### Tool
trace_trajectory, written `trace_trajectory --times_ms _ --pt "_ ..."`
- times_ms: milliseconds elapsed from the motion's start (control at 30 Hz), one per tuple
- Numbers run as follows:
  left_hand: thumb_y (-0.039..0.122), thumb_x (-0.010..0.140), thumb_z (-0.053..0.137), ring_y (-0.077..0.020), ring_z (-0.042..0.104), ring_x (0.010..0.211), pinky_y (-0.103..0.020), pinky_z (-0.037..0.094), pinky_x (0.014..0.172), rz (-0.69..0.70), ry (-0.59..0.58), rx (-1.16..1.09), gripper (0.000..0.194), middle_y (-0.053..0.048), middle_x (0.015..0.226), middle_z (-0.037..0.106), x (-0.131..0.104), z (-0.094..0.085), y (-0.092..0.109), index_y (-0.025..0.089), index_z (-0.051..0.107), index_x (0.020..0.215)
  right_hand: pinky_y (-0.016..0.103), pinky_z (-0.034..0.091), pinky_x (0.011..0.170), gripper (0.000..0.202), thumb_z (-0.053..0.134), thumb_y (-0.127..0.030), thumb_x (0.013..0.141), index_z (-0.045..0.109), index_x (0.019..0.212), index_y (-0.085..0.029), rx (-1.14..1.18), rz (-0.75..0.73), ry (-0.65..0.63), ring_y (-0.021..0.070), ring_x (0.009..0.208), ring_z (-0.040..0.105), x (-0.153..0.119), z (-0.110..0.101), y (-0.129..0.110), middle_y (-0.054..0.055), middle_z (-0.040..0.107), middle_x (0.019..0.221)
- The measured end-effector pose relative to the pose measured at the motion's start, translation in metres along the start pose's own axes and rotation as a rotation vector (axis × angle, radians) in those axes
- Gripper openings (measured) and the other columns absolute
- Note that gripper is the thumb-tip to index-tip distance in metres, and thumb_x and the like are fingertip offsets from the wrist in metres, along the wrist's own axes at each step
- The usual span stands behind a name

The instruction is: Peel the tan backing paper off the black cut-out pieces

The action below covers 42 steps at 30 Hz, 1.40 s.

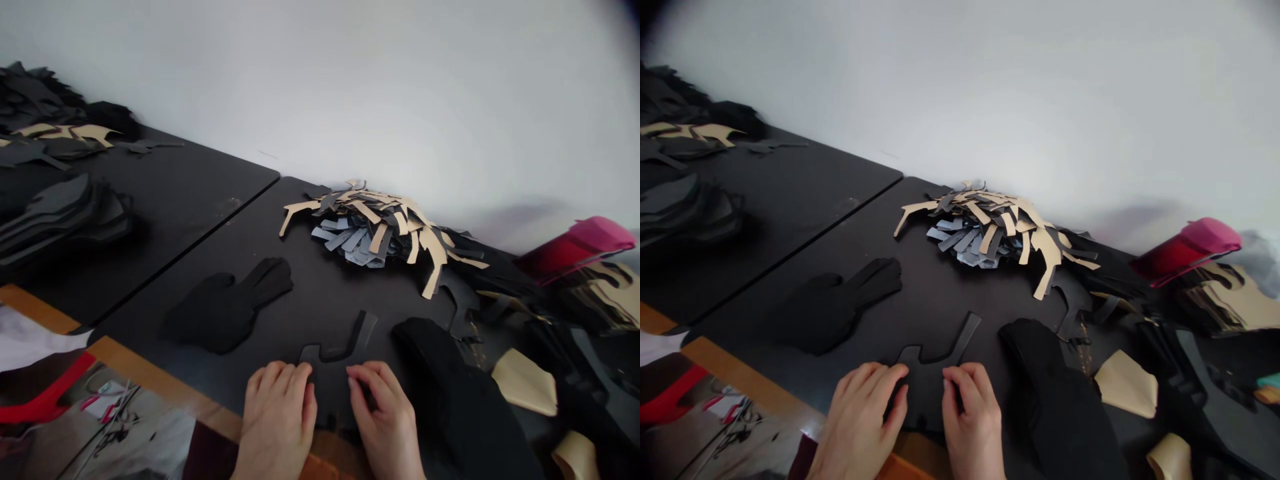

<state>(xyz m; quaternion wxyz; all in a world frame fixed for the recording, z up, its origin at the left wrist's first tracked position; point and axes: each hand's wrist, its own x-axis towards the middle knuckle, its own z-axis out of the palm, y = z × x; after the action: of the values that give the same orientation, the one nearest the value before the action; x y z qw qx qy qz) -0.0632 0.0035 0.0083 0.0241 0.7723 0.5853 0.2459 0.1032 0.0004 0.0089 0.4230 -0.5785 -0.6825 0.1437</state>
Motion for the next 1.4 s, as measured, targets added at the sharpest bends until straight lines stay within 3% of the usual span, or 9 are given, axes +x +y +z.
trace_trajectory --times_ms 267,567,700,867,1033,1400 --pt "0.018 0.084 0.048 -0.0233 0.057 0.075 -0.043 0.035 0.075 -0.046 -0.177 0.046 0.021 -0.002 0.073 0.065 0.008 -0.016 0.006 0.022 0.064 0.098 0.026 0.052 0.068 0.019 0.045 -0.014 0.090 0.064 0.092 -0.019 -0.011 0.031 -0.017 0.0154 0.074 0.060 -0.002 0.001 -0.001 0.006 0.057 0.084" --pt "0.010 0.087 0.038 -0.0201 0.055 0.082 -0.041 0.032 0.081 -0.022 -0.467 -0.116 0.040 0.001 0.078 0.067 0.018 -0.042 -0.017 0.032 0.062 0.111 0.028 0.052 0.070 0.015 0.051 -0.017 0.086 0.065 0.092 -0.019 -0.056 0.067 -0.047 0.0161 0.076 0.059 -0.003 -0.003 -0.004 0.006 0.057 0.086" --pt "0.013 0.089 0.038 -0.0189 0.055 0.080 -0.040 0.031 0.081 -0.014 -0.417 -0.134 0.036 0.000 0.077 0.067 0.018 -0.041 -0.017 0.030 0.064 0.107 0.029 0.052 0.069 0.015 0.052 -0.018 0.085 0.065 0.092 -0.019 -0.082 0.048 -0.054 0.0165 0.075 0.060 -0.003 -0.003 -0.004 0.006 0.057 0.087" --pt "0.024 0.085 0.055 -0.0218 0.053 0.082 -0.041 0.033 0.080 0.009 -0.320 -0.031 0.021 -0.002 0.080 0.064 0.012 -0.034 -0.009 0.027 0.065 0.103 0.030 0.053 0.072 0.015 0.051 -0.018 0.086 0.063 0.096 -0.018 -0.127 0.017 -0.055 0.0175 0.077 0.060 -0.005 -0.002 -0.007 0.007 0.056 0.089" --pt "0.019 0.082 0.058 -0.0238 0.051 0.086 -0.041 0.036 0.079 0.009 -0.293 0.065 0.022 -0.005 0.086 0.059 0.011 -0.033 0.000 0.025 0.064 0.102 0.031 0.054 0.072 0.019 0.046 -0.017 0.089 0.060 0.102 -0.019 -0.220 -0.023 -0.053 0.0182 0.079 0.059 -0.009 -0.001 -0.014 0.008 0.054 0.093" --pt "0.009 0.079 0.057 -0.0257 0.052 0.097 -0.043 0.039 0.084 0.037 -0.253 0.001 0.024 -0.008 0.101 0.059 0.007 -0.029 0.001 0.018 0.063 0.101 0.031 0.054 0.068 0.020 0.043 -0.018 0.090 0.059 0.103 -0.019 -0.395 -0.039 -0.096 0.0200 0.081 0.060 -0.010 -0.003 -0.021 0.009 0.055 0.094"
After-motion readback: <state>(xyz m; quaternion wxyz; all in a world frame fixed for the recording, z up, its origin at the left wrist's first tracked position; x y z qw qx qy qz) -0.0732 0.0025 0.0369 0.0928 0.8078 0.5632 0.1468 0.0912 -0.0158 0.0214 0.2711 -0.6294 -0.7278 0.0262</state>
